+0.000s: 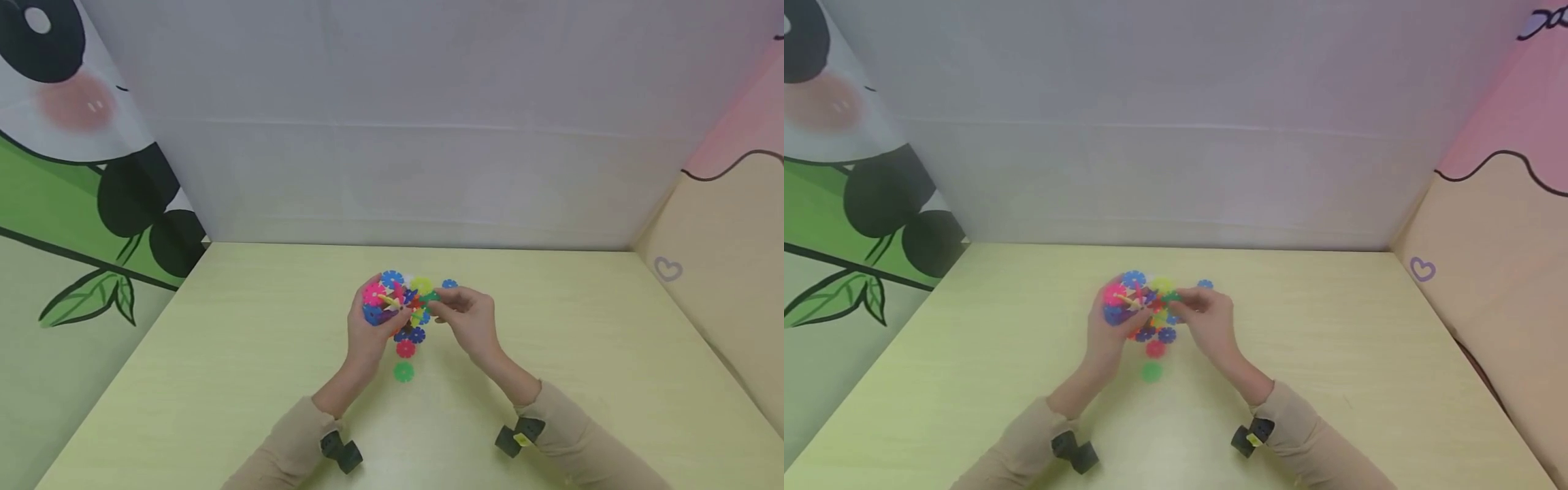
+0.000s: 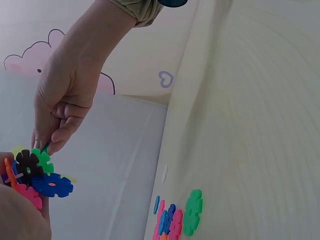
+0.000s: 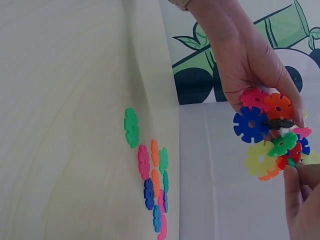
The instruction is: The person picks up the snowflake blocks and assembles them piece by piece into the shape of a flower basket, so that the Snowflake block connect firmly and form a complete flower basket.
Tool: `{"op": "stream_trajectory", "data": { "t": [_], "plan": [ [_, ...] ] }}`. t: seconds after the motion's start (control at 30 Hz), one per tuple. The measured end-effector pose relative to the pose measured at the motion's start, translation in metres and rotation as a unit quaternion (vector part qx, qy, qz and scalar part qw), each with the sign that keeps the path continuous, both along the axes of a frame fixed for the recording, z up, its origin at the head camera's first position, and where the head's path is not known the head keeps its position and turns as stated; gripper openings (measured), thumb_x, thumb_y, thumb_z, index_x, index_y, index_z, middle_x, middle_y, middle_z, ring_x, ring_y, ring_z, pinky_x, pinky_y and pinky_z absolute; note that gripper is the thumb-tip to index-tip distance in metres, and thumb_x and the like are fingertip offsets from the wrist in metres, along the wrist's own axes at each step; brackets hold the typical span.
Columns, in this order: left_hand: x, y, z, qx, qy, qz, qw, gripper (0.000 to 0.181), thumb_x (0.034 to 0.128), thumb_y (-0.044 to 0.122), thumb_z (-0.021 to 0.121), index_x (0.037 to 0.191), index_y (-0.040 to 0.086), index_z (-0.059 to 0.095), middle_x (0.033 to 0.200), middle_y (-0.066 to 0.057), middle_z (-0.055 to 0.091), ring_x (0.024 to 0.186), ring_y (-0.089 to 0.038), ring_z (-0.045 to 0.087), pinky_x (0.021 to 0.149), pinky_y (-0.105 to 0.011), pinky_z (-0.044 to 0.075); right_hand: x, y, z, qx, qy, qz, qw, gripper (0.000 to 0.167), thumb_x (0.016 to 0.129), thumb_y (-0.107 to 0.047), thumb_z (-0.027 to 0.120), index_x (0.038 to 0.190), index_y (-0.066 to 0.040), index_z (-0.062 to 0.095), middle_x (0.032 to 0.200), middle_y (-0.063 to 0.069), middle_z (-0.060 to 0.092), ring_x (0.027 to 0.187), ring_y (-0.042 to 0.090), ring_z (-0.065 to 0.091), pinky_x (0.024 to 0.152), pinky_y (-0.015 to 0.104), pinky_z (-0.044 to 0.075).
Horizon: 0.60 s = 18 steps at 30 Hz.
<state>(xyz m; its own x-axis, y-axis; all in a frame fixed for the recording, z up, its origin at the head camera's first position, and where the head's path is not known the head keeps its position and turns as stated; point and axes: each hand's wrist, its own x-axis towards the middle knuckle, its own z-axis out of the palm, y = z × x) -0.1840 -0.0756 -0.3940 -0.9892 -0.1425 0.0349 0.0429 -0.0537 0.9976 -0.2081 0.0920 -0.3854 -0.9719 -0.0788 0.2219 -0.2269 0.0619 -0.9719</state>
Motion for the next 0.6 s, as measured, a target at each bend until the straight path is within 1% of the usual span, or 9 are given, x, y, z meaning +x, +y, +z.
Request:
{"op": "stream_trajectory", "data": {
  "t": [0.13, 0.23, 0.3, 0.33, 0.43, 0.47, 0.5, 0.53, 0.6],
  "plan": [
    [0.001, -0.005, -0.001, -0.027, -0.002, -0.014, 0.9995, 0.070, 0.0896, 0.013, 0.072, 0.149, 0.019, 0.037, 0.139, -0.013, 0.054, 0.122, -0.028, 0.060, 0.092, -0.027, 0.057, 0.000, 0.002, 0.000, 0.001, 0.009, 0.020, 0.9998, 0.022, 0.085, 0.008, 0.068, 0.107, 0.015, 0.066, 0.091, 0.031, 0.070, 0.069, -0.003, 0.067, 0.066, 0.019, 0.059],
    [0.002, -0.012, -0.003, -0.052, -0.002, -0.026, 0.9983, 0.071, 0.0909, 0.015, 0.070, 0.151, 0.019, 0.033, 0.140, -0.015, 0.052, 0.124, -0.030, 0.059, 0.096, -0.032, 0.057, -0.003, 0.005, -0.001, 0.003, 0.015, 0.033, 0.9993, 0.023, 0.086, 0.008, 0.067, 0.108, 0.015, 0.066, 0.087, 0.020, 0.073, 0.070, -0.004, 0.068, 0.065, 0.020, 0.059],
    [0.002, -0.016, -0.004, -0.052, 0.005, -0.046, 0.9976, 0.073, 0.0909, 0.013, 0.069, 0.153, 0.018, 0.030, 0.144, -0.016, 0.049, 0.129, -0.033, 0.054, 0.099, -0.037, 0.055, -0.006, 0.007, -0.001, 0.010, 0.021, 0.040, 0.9989, 0.023, 0.086, 0.007, 0.067, 0.108, 0.015, 0.066, 0.085, 0.015, 0.073, 0.070, -0.003, 0.068, 0.065, 0.020, 0.059],
    [0.003, -0.017, -0.004, -0.055, 0.011, -0.060, 0.9966, 0.076, 0.0905, 0.011, 0.069, 0.154, 0.017, 0.027, 0.148, -0.017, 0.046, 0.135, -0.035, 0.049, 0.102, -0.041, 0.054, -0.007, 0.009, -0.002, 0.014, 0.024, 0.042, 0.9987, 0.023, 0.087, 0.007, 0.067, 0.108, 0.014, 0.066, 0.084, 0.015, 0.073, 0.070, -0.003, 0.068, 0.064, 0.020, 0.059],
    [0.005, -0.022, -0.004, -0.087, 0.035, -0.104, 0.9902, 0.086, 0.0881, 0.010, 0.072, 0.156, 0.015, 0.020, 0.159, -0.016, 0.030, 0.143, -0.043, 0.035, 0.107, -0.051, 0.048, -0.011, 0.013, -0.003, 0.032, 0.033, 0.050, 0.9977, 0.020, 0.088, 0.005, 0.066, 0.106, 0.013, 0.066, 0.089, 0.024, 0.073, 0.070, -0.003, 0.067, 0.064, 0.020, 0.059],
    [0.005, -0.023, -0.004, -0.099, 0.040, -0.120, 0.9870, 0.089, 0.0873, 0.010, 0.073, 0.157, 0.015, 0.018, 0.162, -0.016, 0.026, 0.140, -0.045, 0.039, 0.104, -0.053, 0.049, -0.012, 0.014, -0.003, 0.037, 0.034, 0.054, 0.9973, 0.019, 0.088, 0.004, 0.066, 0.105, 0.013, 0.067, 0.091, 0.028, 0.072, 0.070, -0.002, 0.067, 0.063, 0.020, 0.059],
    [0.005, -0.024, -0.004, -0.119, 0.046, -0.136, 0.9825, 0.090, 0.0867, 0.011, 0.074, 0.157, 0.014, 0.018, 0.163, -0.015, 0.023, 0.137, -0.047, 0.042, 0.101, -0.052, 0.052, -0.013, 0.014, -0.003, 0.042, 0.034, 0.058, 0.9969, 0.018, 0.089, 0.004, 0.066, 0.104, 0.013, 0.066, 0.094, 0.032, 0.070, 0.070, -0.002, 0.067, 0.063, 0.020, 0.058],
    [0.006, -0.024, -0.004, -0.134, 0.048, -0.149, 0.9784, 0.090, 0.0858, 0.011, 0.075, 0.157, 0.015, 0.020, 0.164, -0.014, 0.022, 0.134, -0.047, 0.044, 0.100, -0.049, 0.054, -0.014, 0.015, -0.004, 0.045, 0.031, 0.061, 0.9966, 0.017, 0.089, 0.003, 0.066, 0.104, 0.013, 0.066, 0.097, 0.034, 0.070, 0.070, -0.001, 0.067, 0.063, 0.020, 0.058],
    [0.007, -0.025, -0.004, -0.147, 0.049, -0.179, 0.9716, 0.087, 0.0855, 0.012, 0.076, 0.156, 0.015, 0.024, 0.163, -0.014, 0.025, 0.132, -0.045, 0.048, 0.096, -0.043, 0.057, -0.015, 0.014, -0.004, 0.049, 0.025, 0.072, 0.9959, 0.017, 0.091, 0.002, 0.065, 0.103, 0.013, 0.067, 0.100, 0.036, 0.069, 0.071, 0.001, 0.068, 0.064, 0.020, 0.058]
  ]
}}
